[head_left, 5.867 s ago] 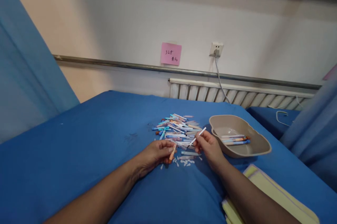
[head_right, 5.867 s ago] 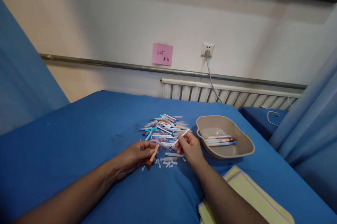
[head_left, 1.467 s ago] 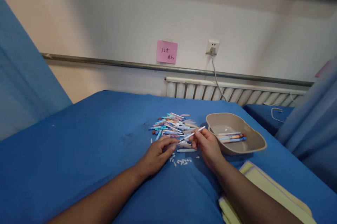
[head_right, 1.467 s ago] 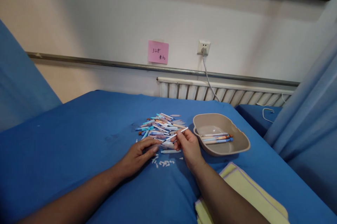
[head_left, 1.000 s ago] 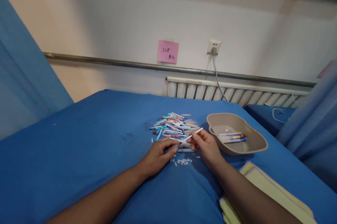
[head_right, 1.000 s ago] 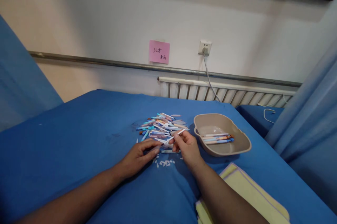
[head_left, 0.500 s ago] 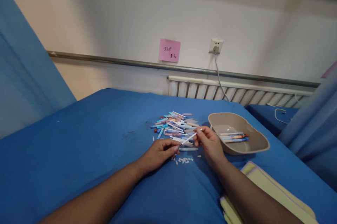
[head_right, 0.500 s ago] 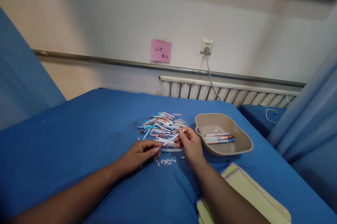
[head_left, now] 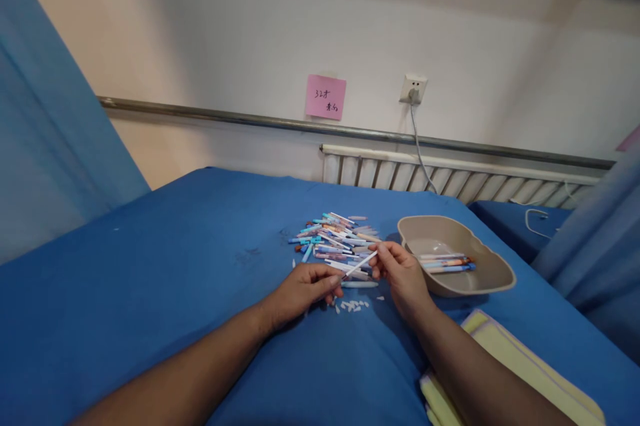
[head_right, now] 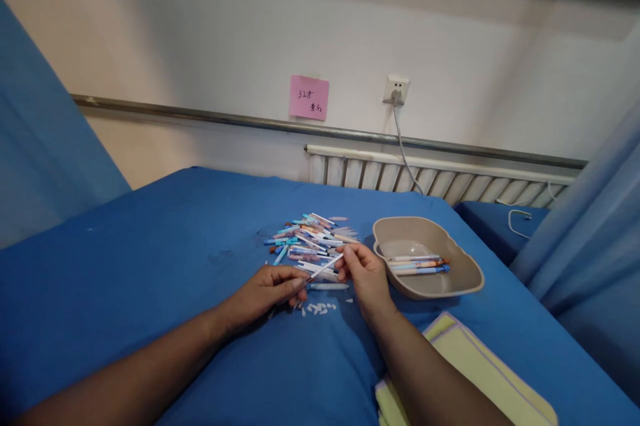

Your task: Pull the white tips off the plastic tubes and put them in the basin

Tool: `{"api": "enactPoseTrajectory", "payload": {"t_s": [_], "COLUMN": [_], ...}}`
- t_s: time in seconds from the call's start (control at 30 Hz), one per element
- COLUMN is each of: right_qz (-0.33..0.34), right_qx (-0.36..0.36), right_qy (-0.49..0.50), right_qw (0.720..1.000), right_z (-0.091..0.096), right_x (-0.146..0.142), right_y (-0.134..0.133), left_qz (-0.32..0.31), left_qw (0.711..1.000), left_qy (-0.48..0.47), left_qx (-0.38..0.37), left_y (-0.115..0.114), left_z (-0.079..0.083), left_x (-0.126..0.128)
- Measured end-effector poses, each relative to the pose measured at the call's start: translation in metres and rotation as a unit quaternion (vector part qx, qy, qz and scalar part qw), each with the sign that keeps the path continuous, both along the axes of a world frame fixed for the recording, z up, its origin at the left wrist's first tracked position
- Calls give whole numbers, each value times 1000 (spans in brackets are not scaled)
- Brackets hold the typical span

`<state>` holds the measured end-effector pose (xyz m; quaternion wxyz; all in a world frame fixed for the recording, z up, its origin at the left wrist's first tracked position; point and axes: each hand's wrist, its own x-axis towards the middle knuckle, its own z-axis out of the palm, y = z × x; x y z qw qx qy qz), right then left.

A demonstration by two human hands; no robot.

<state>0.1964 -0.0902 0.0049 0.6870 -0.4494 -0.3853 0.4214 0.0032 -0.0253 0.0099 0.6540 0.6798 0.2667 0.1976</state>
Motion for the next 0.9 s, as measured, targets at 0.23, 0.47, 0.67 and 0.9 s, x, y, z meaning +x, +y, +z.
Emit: {"api": "enactPoseTrajectory", "payload": {"t_s": [0.23,0.47,0.67,0.9], "right_qz": [-14,-11,44,87], "right_qx": [1,1,-15,-22], "right_qy": [49,32,-51,-133], "right_qw": [999,999,998,987], "right_z": [0,0,-1,-5], "right_x": [2,-1,-10,-16], "right_y": [2,2,-2,-3], "left_qz": [20,25,21,1], "left_qw": [999,999,999,999], "left_qy": [-15,-15,-8,-14], "left_qx": [-23,-36,-23,-43], "left_y": [0,0,1,3], "left_z": [1,0,1,0], "left_x": [0,1,1,-1]}}
